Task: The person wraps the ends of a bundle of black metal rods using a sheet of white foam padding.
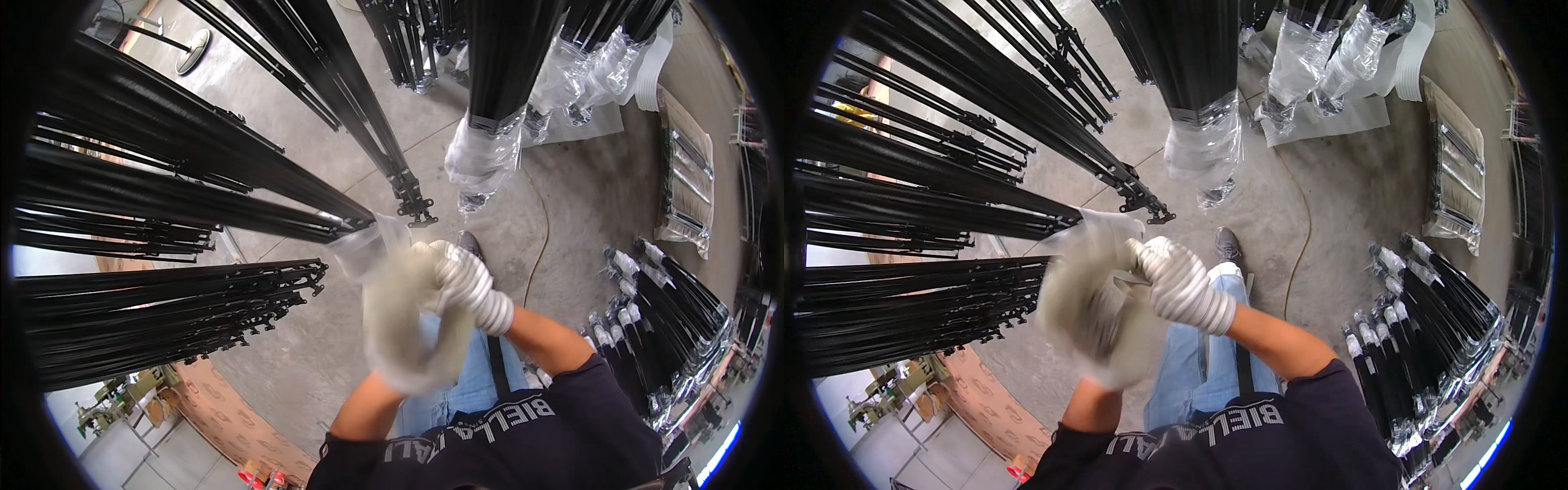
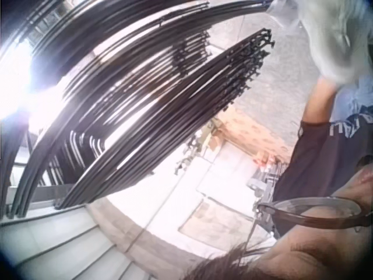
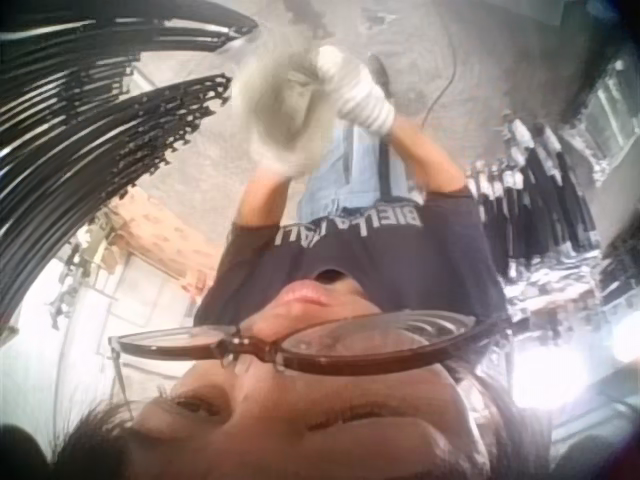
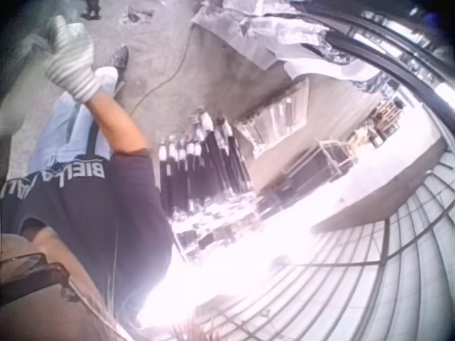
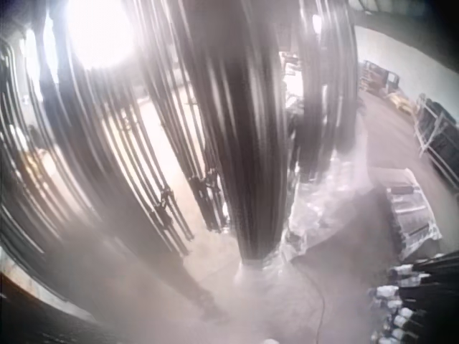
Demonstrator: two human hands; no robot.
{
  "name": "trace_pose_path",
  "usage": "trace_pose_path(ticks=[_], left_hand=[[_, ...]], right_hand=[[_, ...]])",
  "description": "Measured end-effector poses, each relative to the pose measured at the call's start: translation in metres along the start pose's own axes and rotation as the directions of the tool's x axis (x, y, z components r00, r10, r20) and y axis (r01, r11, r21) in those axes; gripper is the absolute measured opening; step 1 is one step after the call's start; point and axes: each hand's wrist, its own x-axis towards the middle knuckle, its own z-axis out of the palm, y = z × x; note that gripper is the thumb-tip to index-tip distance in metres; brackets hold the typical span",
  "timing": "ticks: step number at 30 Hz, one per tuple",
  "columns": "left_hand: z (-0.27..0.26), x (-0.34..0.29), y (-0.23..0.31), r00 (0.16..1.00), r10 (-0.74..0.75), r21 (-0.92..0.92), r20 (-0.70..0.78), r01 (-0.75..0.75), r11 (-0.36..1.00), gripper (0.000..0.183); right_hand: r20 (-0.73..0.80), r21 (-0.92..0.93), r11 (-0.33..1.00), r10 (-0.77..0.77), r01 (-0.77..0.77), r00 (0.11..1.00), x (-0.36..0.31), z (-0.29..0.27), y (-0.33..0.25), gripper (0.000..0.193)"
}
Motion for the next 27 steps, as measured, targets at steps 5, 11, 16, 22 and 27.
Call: trace_pose_path(ticks=[5,11,16,22,27], left_hand=[[0.039,0.012,-0.038,0.94,-0.274,-0.111,-0.202,0.256,0.96,0.063],[0.019,0.042,-0.095,0.806,-0.474,-0.175,0.355,0.555,0.813,0.058],[0.019,0.041,-0.133,0.581,-0.551,-0.058,0.599,0.717,0.694,0.046],[0.016,0.05,-0.111,0.527,-0.422,-0.078,0.737,0.688,0.722,0.038],[0.022,0.047,-0.108,0.569,-0.516,-0.351,0.641,0.814,0.462,0.041]], right_hand=[[-0.199,-0.167,0.982,-0.127,0.094,0.972,-0.006,0.015,-0.012,0.02],[0.12,-0.004,1.0,0.01,-0.01,0.993,0.0,-0.001,0.002,0.023],[0.366,0.46,0.698,0.414,-0.549,0.834,0.009,0.01,0.066,0.042],[0.287,0.305,0.765,0.494,-0.567,0.821,0.011,-0.019,0.072,0.04],[0.138,0.141,0.796,0.573,-0.588,0.808,0.013,-0.037,0.051,0.04]])
